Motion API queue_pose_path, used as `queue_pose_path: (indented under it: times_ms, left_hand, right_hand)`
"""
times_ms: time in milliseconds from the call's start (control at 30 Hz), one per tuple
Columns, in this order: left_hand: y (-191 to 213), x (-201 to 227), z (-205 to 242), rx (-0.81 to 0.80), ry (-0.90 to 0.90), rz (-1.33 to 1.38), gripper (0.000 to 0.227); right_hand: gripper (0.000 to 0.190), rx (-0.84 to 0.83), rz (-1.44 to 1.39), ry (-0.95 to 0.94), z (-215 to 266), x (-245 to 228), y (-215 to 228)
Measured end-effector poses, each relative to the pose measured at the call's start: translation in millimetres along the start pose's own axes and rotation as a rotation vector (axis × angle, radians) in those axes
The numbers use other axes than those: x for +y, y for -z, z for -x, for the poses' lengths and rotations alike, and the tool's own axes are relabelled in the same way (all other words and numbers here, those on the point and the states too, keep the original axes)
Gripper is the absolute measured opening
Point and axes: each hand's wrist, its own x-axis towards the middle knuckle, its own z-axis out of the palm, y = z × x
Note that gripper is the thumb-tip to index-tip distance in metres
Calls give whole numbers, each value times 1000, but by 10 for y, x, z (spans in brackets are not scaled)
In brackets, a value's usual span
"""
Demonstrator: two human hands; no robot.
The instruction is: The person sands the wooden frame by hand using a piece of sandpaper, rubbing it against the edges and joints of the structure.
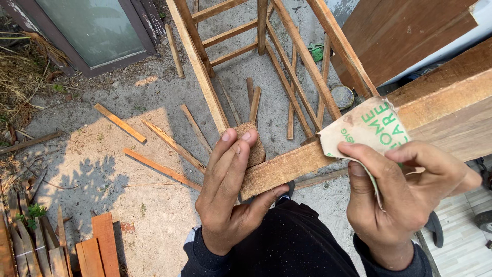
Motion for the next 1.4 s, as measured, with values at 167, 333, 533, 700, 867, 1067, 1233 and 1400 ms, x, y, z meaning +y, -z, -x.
queue_pose_path:
  times_ms: [167,333,533,700,867,1067,1233,1400]
  left_hand:
    - [39,-38,-7,-36,-22,9,78]
    - [241,-22,-59,-154,-29,146,64]
    - [313,68,-145,-201,38,209,81]
    - [272,179,-190,-232,152,210,89]
    - [212,129,-100,-150,105,171,91]
    - [239,113,-91,-139,119,151,91]
    - [162,142,-46,-100,120,107,84]
    - [-35,37,51,10,45,72,67]
  right_hand:
    - [24,-51,-77,-100,73,-33,0]
    - [24,12,-570,30,393,-320,-423]
    - [23,-40,-683,229,541,-245,-657]
    - [12,235,-583,72,505,43,-694]
    - [22,35,-649,268,563,-253,-739]
    - [21,158,-560,200,594,33,-794]
    - [16,324,-658,-16,609,166,-796]
    - [20,49,-638,269,662,29,-786]
